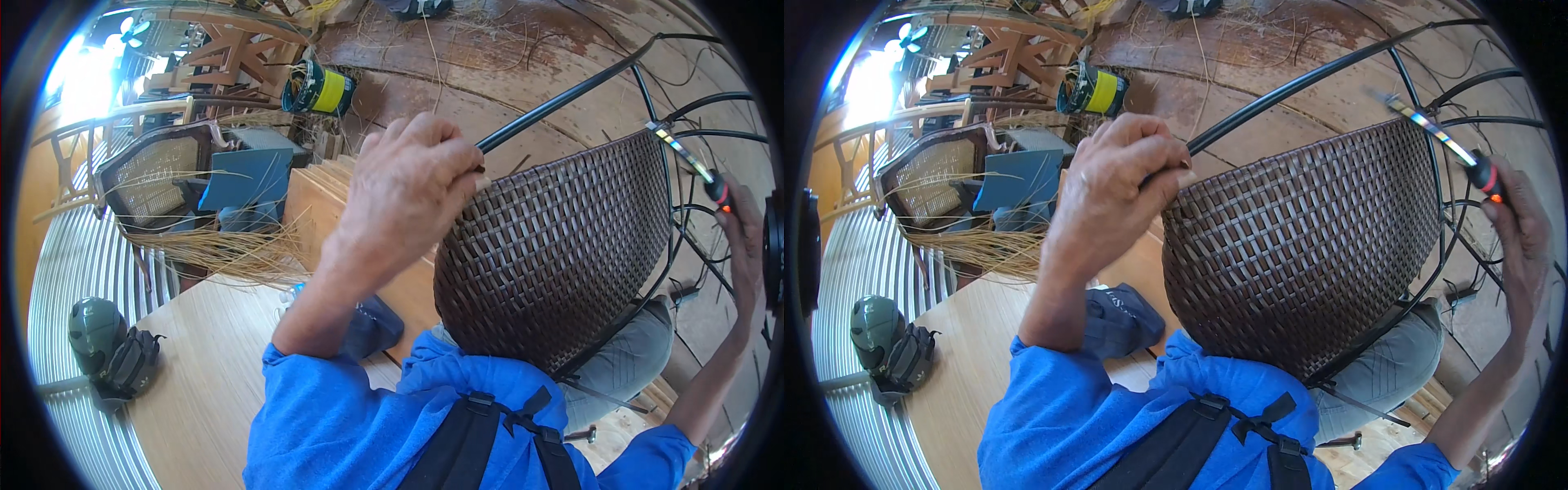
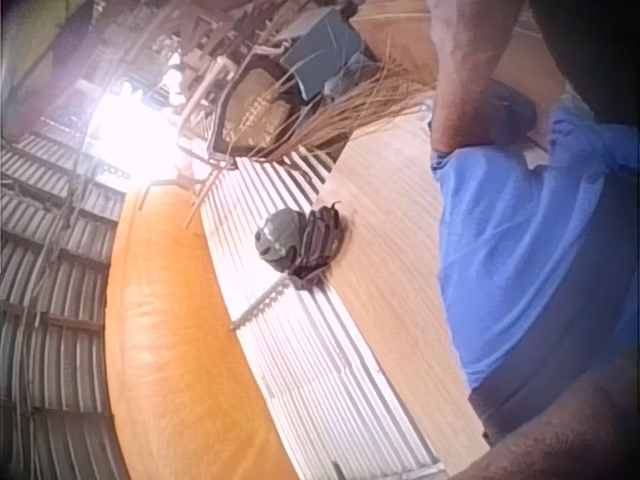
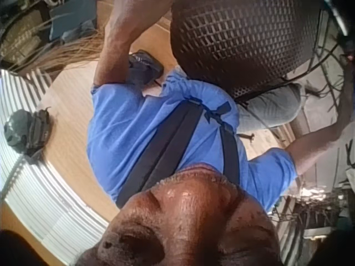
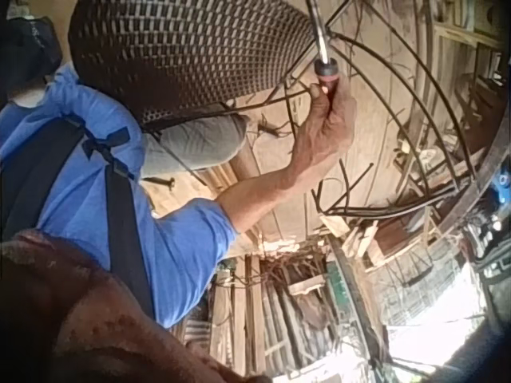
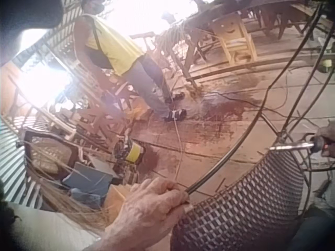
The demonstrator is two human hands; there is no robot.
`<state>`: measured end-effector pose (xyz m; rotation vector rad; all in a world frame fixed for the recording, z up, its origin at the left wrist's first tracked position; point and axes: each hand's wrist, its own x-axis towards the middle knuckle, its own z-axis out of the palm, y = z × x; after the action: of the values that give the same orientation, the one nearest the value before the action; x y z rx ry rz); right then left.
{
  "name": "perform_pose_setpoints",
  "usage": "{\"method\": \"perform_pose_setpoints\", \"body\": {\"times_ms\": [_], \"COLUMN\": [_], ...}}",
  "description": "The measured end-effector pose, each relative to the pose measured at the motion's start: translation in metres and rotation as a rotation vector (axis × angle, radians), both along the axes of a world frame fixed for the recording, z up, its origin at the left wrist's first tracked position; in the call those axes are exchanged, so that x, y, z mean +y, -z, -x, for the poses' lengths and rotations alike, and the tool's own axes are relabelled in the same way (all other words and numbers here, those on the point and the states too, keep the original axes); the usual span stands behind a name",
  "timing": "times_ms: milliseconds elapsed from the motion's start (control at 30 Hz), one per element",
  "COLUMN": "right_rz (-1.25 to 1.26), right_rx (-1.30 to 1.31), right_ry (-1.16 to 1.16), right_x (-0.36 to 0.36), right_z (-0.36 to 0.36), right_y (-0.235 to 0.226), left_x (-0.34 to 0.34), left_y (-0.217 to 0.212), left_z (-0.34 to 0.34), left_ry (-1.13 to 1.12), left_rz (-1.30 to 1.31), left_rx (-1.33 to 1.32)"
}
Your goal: Repairing a woven chair by securing weaving material with a hammer and a soldering iron.
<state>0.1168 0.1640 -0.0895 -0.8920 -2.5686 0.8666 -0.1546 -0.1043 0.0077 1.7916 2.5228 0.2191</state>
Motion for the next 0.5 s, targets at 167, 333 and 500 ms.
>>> {"method": "perform_pose_setpoints", "body": {"times_ms": [167, 333, 500], "right_rz": [0.178, 0.167, 0.144], "right_rx": [0.055, 0.041, 0.040], "right_ry": [-0.271, -0.268, -0.286], "right_x": [-0.048, -0.052, -0.049], "right_z": [0.049, 0.055, 0.073], "right_y": [-0.024, -0.025, -0.032], "left_x": [-0.004, -0.004, -0.033], "left_y": [0.007, -0.003, 0.000], "left_z": [0.040, 0.025, -0.025], "left_ry": [0.027, -0.018, -0.047], "left_rz": [0.067, 0.094, -0.130], "left_rx": [-0.469, -0.356, -0.078]}}
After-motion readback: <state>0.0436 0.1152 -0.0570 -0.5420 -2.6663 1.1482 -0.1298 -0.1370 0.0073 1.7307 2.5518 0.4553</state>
